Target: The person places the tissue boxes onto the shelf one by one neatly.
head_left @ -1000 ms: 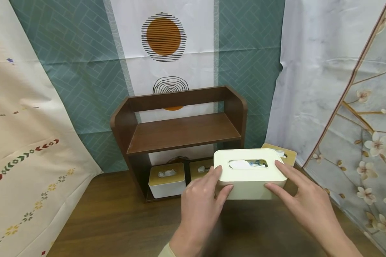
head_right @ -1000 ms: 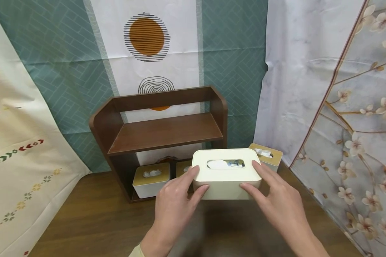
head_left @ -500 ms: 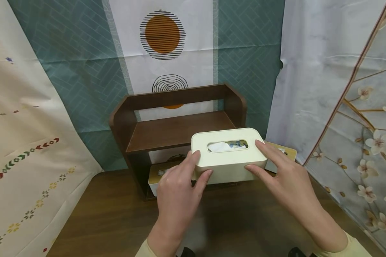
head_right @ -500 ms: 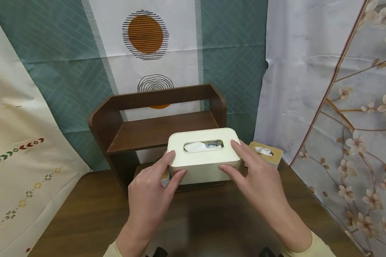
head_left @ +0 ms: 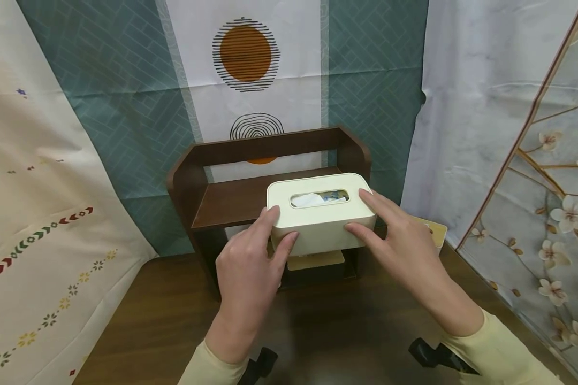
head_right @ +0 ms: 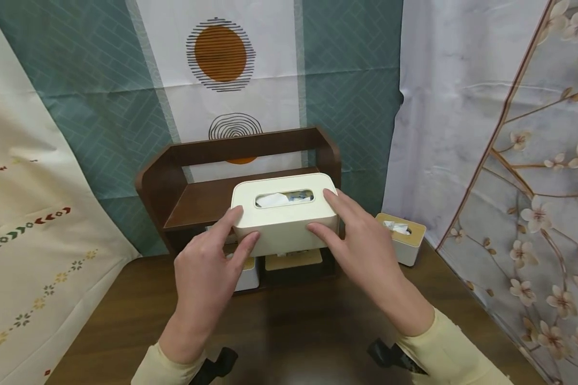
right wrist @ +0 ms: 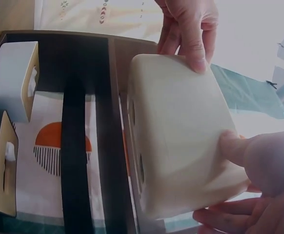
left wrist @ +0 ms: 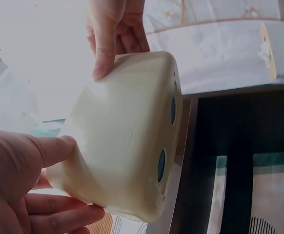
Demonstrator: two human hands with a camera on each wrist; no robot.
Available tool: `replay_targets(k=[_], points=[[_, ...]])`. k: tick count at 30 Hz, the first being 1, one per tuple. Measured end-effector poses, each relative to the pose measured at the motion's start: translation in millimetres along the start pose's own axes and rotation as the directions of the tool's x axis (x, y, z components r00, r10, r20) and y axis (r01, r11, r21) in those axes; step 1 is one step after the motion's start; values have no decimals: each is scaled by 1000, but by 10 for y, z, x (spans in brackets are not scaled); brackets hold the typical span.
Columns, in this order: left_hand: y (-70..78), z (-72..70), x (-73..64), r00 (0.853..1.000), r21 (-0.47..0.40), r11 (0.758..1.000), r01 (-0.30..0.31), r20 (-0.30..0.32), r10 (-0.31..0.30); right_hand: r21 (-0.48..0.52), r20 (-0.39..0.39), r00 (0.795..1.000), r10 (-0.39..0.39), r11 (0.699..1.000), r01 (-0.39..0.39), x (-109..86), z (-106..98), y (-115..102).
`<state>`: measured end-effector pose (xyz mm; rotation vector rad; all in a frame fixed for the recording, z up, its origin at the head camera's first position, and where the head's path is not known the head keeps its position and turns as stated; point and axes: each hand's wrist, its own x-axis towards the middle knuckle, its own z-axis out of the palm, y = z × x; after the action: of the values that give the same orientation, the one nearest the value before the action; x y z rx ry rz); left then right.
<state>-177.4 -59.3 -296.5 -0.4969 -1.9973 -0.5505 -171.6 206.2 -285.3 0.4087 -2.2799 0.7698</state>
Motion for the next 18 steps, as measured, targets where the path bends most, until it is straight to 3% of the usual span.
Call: replay_targets(k=[6, 18], points=[[-101, 41, 115, 1000, -1, 1000, 7, 16, -7, 26, 38, 999, -1, 1000, 0, 188, 85, 25], [-291, 266, 252, 999, -35, 999, 35, 35, -34, 8, 111, 993, 43, 999, -44, 457, 228, 112]])
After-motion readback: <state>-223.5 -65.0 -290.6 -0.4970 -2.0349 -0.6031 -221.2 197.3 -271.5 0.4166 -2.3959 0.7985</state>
